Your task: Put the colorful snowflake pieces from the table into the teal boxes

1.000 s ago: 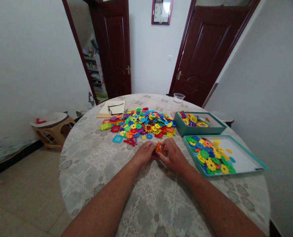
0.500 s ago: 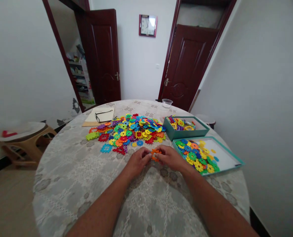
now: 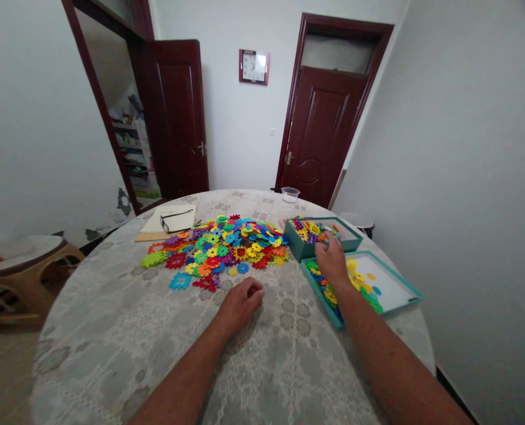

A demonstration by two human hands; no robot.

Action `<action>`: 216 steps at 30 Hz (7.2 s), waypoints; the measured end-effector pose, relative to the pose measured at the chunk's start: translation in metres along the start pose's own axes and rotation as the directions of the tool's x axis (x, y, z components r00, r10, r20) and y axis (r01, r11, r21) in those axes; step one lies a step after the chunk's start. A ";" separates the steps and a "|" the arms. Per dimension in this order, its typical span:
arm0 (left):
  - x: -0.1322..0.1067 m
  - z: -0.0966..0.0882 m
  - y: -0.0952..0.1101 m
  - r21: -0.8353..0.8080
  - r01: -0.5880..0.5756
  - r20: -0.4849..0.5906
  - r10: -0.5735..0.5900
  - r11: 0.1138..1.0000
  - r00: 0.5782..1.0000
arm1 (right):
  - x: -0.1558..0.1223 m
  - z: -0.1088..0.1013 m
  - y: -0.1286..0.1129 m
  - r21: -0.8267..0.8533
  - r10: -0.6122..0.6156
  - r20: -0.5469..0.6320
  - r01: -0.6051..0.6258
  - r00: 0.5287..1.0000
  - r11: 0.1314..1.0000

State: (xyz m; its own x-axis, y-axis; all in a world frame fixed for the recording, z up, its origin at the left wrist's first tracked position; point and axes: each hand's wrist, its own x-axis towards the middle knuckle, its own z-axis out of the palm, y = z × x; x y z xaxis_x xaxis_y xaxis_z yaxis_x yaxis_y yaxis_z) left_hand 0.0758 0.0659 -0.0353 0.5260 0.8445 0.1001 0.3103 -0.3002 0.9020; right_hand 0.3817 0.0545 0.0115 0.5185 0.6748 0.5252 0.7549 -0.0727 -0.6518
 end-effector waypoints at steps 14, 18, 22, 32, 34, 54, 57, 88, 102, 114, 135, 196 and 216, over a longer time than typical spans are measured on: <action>-0.005 0.001 0.006 0.102 -0.051 -0.067 0.059 0.993 0.996 | -0.123 0.052 -0.064 0.323 -0.458 0.356 0.352 0.815 0.878; -0.012 0.000 0.007 0.239 -0.145 -0.132 0.180 0.960 0.975 | -0.133 0.057 -0.059 0.312 -0.503 0.456 0.398 0.734 0.863; -0.014 -0.007 0.008 0.351 -0.189 -0.228 0.279 0.917 0.933 | -0.133 0.062 -0.050 0.336 -0.532 0.460 0.415 0.711 0.845; 0.007 -0.096 -0.013 0.606 0.047 -0.580 0.402 0.794 0.708 | -0.134 0.065 -0.043 0.329 -0.516 0.456 0.401 0.725 0.855; 0.011 -0.125 -0.026 0.652 0.195 -0.588 0.326 0.733 0.741 | -0.135 0.067 -0.043 0.318 -0.514 0.455 0.407 0.727 0.856; 0.084 -0.252 -0.104 0.678 0.564 -0.515 -0.243 0.472 0.822 | -0.139 0.081 -0.033 0.307 -0.485 0.457 0.380 0.745 0.873; 0.091 -0.248 -0.105 0.680 0.567 -0.506 -0.262 0.464 0.822 | -0.139 0.081 -0.034 0.315 -0.484 0.453 0.373 0.749 0.873; 0.027 -0.054 -0.021 0.632 0.450 -0.546 -0.050 0.631 0.836 | -0.133 0.065 -0.054 0.365 -0.506 0.422 0.370 0.752 0.854; -0.026 -0.011 0.008 0.633 0.069 -0.391 0.241 0.771 0.889 | -0.125 0.072 -0.039 0.413 -0.456 0.265 0.327 0.850 0.850; -0.087 -0.042 -0.011 0.757 0.353 -0.265 -0.236 0.551 0.935 | -0.125 0.071 -0.038 0.422 -0.433 0.226 0.313 0.873 0.851; -0.010 0.031 0.004 0.774 0.227 -0.344 0.093 0.591 0.934 | -0.113 0.072 -0.022 0.351 -0.354 0.220 0.265 0.909 0.898; -0.001 -0.016 0.000 0.737 -0.138 -0.088 0.297 0.661 0.951 | -0.119 0.013 -0.031 0.193 -0.283 0.488 0.214 0.826 0.958; -0.015 -0.004 0.027 0.392 -0.292 0.052 0.296 0.873 0.954 | -0.130 0.013 -0.043 0.413 -0.342 0.515 0.122 0.786 0.903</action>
State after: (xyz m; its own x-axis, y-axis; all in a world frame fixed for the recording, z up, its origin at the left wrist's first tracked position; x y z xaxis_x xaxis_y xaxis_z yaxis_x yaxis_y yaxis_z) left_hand 0.0736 0.0468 -0.0110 0.6348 0.6938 0.3402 0.4275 -0.6821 0.5933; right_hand 0.2763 -0.0211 -0.0356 -0.0580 0.9336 0.3537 0.5789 0.3201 -0.7499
